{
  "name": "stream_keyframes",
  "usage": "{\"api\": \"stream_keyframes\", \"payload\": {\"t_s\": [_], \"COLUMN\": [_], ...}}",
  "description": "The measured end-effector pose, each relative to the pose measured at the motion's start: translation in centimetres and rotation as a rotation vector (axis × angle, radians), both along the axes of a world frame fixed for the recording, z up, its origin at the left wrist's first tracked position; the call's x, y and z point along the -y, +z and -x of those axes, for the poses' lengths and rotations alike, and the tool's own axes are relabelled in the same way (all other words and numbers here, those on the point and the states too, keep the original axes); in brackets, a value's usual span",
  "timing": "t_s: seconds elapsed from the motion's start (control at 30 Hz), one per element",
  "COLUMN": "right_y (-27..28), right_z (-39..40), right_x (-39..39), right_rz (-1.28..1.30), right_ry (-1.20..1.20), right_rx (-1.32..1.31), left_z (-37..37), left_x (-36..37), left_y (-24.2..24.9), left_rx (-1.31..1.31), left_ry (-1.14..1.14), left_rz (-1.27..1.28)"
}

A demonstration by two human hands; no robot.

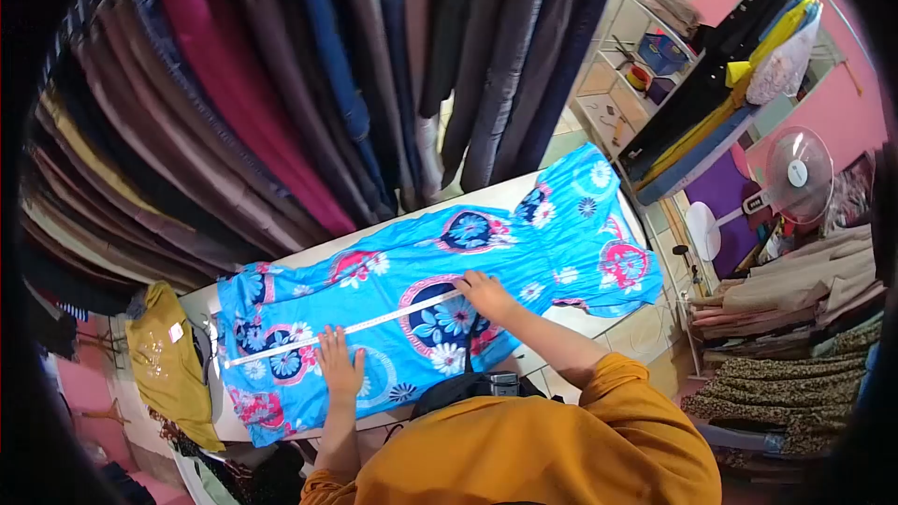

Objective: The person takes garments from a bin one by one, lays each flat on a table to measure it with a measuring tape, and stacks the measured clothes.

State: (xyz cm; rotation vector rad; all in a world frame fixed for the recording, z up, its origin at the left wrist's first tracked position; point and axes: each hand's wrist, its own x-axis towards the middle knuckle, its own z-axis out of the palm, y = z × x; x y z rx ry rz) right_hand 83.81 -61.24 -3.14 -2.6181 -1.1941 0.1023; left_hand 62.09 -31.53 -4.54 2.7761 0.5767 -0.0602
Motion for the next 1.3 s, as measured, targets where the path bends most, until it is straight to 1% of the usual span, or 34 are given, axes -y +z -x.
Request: {"api": "stream_keyframes", "payload": {"t_s": [0.03,0.07,0.13,0.2,0.27,0.33,0.37,0.4,0.43,0.47,0.5,0.57,0.63,0.7,0.77,0.8,0.93,1.03,1.13,1.2,1.23,1.3], "right_y": [0.0,0.1,0.5,1.4,1.0,1.6,2.6,2.5,3.7,3.7,4.0,3.5,3.0,2.8,2.0,1.2,-0.2,0.2,0.6,1.0,1.3,2.1], "right_z": [-0.5,-1.6,-3.1,-5.3,-8.0,-10.6,-11.5,-12.7,-13.5,-14.5,-15.3,-17.0,-17.8,-18.1,-17.9,-18.0,-18.5,-18.9,-18.6,-18.3,-18.1,-17.4], "right_x": [0.5,2.4,5.5,9.6,14.8,20.6,23.4,26.1,28.4,30.8,32.7,35.9,37.9,38.7,38.3,37.9,38.4,38.6,38.3,37.8,37.4,35.8], "right_rz": [-0.057,-0.07,-0.1,-0.174,-0.212,-0.207,-0.209,-0.242,-0.203,-0.213,-0.129,-0.153,-0.159,-0.166,-0.049,-0.102,-0.135,-0.088,-0.112,-0.194,-0.199,-0.307], "right_ry": [-0.011,0.061,0.041,0.033,-0.062,-0.17,-0.19,-0.346,-0.328,-0.301,-0.35,-0.414,-0.461,-0.508,-0.515,-0.544,-0.53,-0.515,-0.503,-0.521,-0.523,-0.425], "right_rx": [-0.028,-0.078,-0.091,-0.119,-0.142,-0.172,-0.147,-0.315,-0.2,-0.092,-0.087,0.029,0.014,0.007,0.001,0.05,0.079,0.047,0.036,0.046,0.049,0.038], "left_z": [-0.1,-1.0,-0.6,-0.5,-0.9,-1.1,-1.2,-1.2,-1.3,-1.4,-1.5,-1.6,-1.8,-2.1,-2.4,-2.8,-2.9,-3.2,-2.7,-2.8,-3.3,-4.3], "left_x": [-0.1,0.5,0.3,0.2,0.6,0.6,0.7,0.7,0.7,0.8,0.8,0.7,0.9,1.0,1.1,1.5,1.5,2.0,2.4,3.8,4.9,7.5], "left_y": [0.0,0.3,0.6,0.4,0.8,0.8,0.7,0.4,0.2,0.3,0.2,-0.2,0.0,0.1,0.4,0.9,0.9,1.0,0.1,-0.2,0.1,0.6], "left_rx": [-0.024,-0.016,-0.091,-0.097,-0.133,-0.146,-0.162,-0.185,-0.186,-0.207,-0.228,-0.236,-0.263,-0.286,-0.374,-0.408,-0.433,-0.421,-0.341,-0.225,-0.22,-0.243], "left_ry": [0.005,-0.028,0.055,0.057,0.093,0.104,0.123,0.148,0.142,0.164,0.187,0.192,0.236,0.245,0.293,0.315,0.318,0.351,0.332,0.319,0.318,0.211], "left_rz": [0.002,-0.004,0.007,0.003,0.012,0.005,-0.001,-0.014,-0.015,-0.022,-0.029,-0.03,-0.009,-0.01,-0.015,-0.011,-0.034,0.008,-0.072,-0.126,-0.13,-0.152]}}
